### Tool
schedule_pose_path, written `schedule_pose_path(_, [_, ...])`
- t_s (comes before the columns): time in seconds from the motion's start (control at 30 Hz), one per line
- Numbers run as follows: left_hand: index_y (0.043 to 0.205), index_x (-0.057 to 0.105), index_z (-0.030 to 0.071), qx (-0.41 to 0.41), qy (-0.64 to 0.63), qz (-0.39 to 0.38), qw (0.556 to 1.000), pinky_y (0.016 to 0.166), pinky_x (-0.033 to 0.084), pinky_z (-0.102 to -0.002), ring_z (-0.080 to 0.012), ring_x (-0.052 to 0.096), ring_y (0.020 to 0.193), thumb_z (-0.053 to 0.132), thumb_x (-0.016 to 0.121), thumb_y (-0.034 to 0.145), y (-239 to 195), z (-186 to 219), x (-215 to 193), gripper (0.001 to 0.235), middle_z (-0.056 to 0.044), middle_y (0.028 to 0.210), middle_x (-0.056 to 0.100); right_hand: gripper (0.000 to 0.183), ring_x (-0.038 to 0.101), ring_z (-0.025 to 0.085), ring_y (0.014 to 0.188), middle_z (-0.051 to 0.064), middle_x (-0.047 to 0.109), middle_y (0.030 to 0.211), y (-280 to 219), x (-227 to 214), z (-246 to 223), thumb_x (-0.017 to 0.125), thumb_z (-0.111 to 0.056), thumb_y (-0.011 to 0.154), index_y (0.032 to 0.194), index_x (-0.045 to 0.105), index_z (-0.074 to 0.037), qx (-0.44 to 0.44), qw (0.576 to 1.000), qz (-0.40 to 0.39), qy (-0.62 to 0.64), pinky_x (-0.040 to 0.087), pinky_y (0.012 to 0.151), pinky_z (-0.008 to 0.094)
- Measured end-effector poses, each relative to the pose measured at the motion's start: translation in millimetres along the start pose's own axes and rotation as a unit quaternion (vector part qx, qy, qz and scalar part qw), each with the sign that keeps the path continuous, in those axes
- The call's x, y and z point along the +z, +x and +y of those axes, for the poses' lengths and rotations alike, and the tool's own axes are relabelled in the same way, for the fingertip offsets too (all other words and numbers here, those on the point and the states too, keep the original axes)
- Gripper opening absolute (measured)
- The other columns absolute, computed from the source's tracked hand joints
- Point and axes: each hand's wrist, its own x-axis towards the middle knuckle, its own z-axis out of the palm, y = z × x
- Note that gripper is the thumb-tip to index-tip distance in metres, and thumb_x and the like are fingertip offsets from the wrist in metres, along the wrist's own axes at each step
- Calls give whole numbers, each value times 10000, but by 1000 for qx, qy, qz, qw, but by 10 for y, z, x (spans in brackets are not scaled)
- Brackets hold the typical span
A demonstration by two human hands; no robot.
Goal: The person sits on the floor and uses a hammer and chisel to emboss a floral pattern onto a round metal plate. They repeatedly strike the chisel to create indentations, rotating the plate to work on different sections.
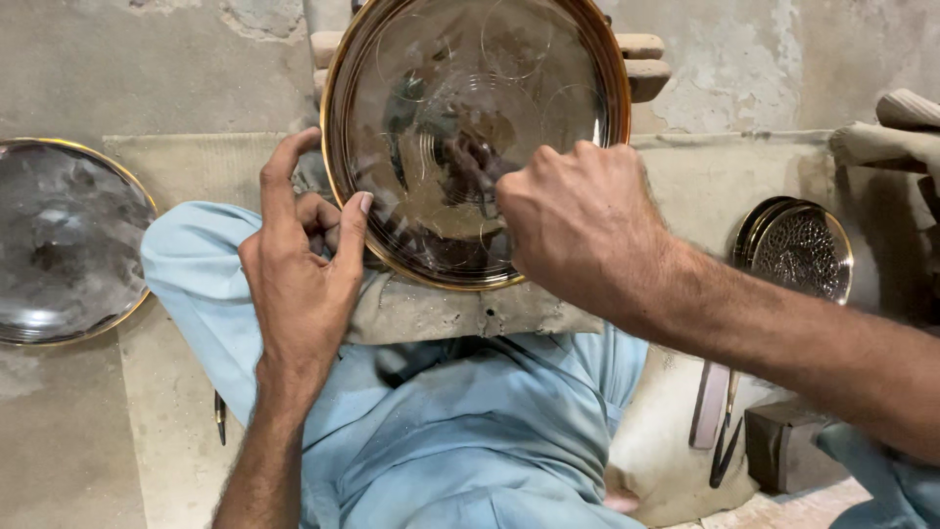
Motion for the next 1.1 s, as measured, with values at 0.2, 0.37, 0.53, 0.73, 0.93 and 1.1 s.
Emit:
schedule_pose_path(0.2, [1520,450,86,-4,-14,-5,1000,613,515,-238,-68,643,657,50,709,1056,-4,16,-3,533,-21,709,670,243,592,140,430,110,668,606,-228,247,-32,537,-57,926,761,708,-7,54,997,49,9,460,327,313])
schedule_pose_path(0.37, [1507,462,85,-3,-7,4,1000,582,456,-238,-73,574,610,48,710,1046,1,52,9,525,-27,676,631,369,628,142,516,163,699,796,-305,351,-71,642,-93,939,1264,663,82,-125,976,153,-94,505,361,285])
schedule_pose_path(0.53, [1496,466,83,-3,-7,2,1000,581,452,-229,-69,573,610,56,709,1040,17,53,-4,518,-26,673,630,186,648,137,572,153,702,798,-160,268,40,649,-74,879,1014,698,44,-181,965,138,-127,569,427,290])
schedule_pose_path(0.73, [1498,458,87,-7,-26,-4,1000,565,459,-226,-46,601,613,74,700,1033,43,69,1,524,0,677,655,174,655,131,503,140,686,780,-248,317,6,549,23,964,1087,669,51,-5,999,30,-16,545,361,287])
schedule_pose_path(0.93, [1471,504,83,-24,-16,23,999,571,437,-224,-60,562,641,98,764,983,-106,-144,-81,554,-20,737,674,417,603,175,495,126,688,819,-573,586,-37,719,-179,868,1251,701,-15,60,964,229,119,510,379,350])
schedule_pose_path(1.1, [1391,603,42,-86,18,126,988,763,504,-211,-77,623,898,51,733,1036,-817,-1158,-575,378,-65,962,695,450,573,97,664,45,666,855,-947,1153,483,824,-137,887,1315,691,-100,147,774,465,402,496,575,274])
